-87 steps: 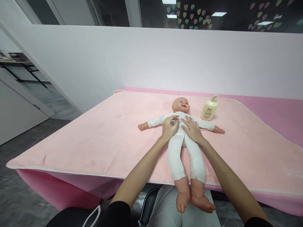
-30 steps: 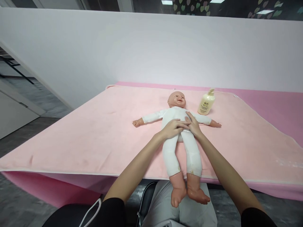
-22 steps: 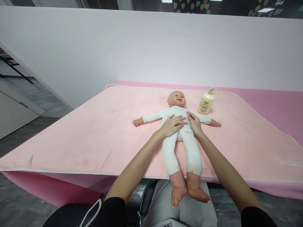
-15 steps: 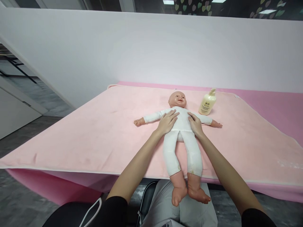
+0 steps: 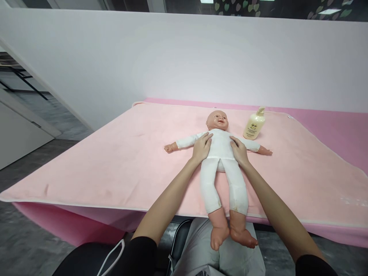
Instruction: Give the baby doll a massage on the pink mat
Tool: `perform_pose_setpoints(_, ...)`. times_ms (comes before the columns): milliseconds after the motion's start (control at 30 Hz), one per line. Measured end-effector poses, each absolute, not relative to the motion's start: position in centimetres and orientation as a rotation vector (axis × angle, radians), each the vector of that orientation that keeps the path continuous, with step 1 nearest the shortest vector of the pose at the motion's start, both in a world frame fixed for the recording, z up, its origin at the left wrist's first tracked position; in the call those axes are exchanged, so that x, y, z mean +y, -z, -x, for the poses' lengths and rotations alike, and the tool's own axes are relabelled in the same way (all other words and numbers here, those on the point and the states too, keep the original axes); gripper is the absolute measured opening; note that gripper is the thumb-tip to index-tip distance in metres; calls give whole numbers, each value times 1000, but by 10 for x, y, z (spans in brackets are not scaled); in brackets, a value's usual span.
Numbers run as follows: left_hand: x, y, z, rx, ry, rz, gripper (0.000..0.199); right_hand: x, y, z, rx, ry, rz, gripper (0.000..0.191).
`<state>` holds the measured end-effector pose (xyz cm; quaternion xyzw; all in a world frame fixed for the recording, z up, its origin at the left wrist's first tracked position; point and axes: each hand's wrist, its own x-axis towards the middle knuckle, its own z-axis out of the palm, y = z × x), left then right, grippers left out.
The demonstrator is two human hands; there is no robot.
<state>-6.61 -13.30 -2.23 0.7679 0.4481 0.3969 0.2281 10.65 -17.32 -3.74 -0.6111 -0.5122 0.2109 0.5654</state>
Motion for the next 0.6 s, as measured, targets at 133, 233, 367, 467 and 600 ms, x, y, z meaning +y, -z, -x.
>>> perform_pose_setpoints(133, -133, 22, 66, 1246, -1085, -2115, 36, -172, 40, -107, -1218, -473, 1433, 36)
perform_pose_setpoints(233, -133, 22, 65, 1244, -1085, -2113, 36, -172, 40, -107, -1219, -461, 1429, 35)
perform_pose_setpoints(367, -133, 22, 65, 1239, -1087, -2110, 37, -173, 38, -107, -1211, -478, 1444, 37)
perform_pose_setpoints(467, -133, 22, 65, 1234, -1095, -2106, 37, -173, 37, -107, -1213, -482, 1444, 37)
perform_pose_setpoints(600, -132, 22, 66, 1234, -1095, -2113, 37, -173, 37, -107, -1210, -487, 1442, 36)
